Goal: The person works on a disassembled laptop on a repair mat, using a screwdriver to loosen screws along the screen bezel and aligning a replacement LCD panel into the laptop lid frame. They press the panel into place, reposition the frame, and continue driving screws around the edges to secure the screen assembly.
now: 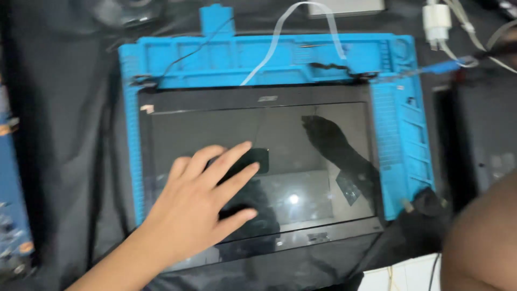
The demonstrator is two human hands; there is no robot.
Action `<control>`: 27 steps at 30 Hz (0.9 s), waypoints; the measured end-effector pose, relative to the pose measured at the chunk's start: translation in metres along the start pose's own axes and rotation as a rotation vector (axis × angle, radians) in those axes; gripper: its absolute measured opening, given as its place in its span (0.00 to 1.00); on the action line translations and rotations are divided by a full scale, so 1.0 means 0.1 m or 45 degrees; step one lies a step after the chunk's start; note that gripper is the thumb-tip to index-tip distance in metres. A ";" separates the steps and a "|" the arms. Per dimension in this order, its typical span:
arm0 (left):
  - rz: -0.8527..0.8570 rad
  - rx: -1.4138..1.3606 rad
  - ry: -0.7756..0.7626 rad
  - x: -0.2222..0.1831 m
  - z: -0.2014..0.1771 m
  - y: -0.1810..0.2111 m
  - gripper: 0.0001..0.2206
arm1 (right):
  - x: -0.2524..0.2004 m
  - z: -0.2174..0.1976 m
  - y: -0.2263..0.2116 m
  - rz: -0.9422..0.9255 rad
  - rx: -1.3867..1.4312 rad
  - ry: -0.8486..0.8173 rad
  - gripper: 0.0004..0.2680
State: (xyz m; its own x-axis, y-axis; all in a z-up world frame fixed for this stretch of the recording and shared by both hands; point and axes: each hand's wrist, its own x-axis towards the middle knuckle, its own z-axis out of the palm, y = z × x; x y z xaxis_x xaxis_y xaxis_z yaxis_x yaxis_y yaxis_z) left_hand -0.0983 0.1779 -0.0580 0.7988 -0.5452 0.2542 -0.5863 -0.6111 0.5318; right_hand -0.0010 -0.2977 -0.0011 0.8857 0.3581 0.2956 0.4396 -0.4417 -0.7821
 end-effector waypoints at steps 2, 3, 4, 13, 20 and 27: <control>0.032 0.096 -0.021 0.00 0.07 0.03 0.29 | 0.35 0.06 -0.36 0.038 -0.090 -0.015 0.08; 0.036 0.202 -0.037 0.01 0.10 0.03 0.30 | 0.51 0.11 -0.53 0.054 -0.129 -0.025 0.08; 0.053 0.204 -0.037 -0.02 0.14 0.03 0.30 | 0.56 0.07 -0.60 0.070 -0.167 -0.035 0.08; -0.027 0.457 -0.548 0.43 0.19 0.01 0.43 | 0.84 0.18 -0.87 0.199 -0.292 0.006 0.05; 0.411 0.261 -0.134 1.72 0.61 0.36 0.34 | 0.89 0.20 -0.78 0.171 -0.201 -0.034 0.04; 0.433 0.107 -0.030 1.80 0.80 0.21 0.33 | 0.99 0.28 -0.81 0.270 -0.232 -0.015 0.02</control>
State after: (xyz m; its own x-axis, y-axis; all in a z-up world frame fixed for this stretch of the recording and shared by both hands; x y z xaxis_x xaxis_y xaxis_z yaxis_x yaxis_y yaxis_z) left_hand 0.0221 0.0208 -0.0655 0.5534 -0.7379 0.3862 -0.8280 -0.4370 0.3514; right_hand 0.0472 -0.2034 0.0760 0.9595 0.2505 0.1286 0.2649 -0.6478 -0.7142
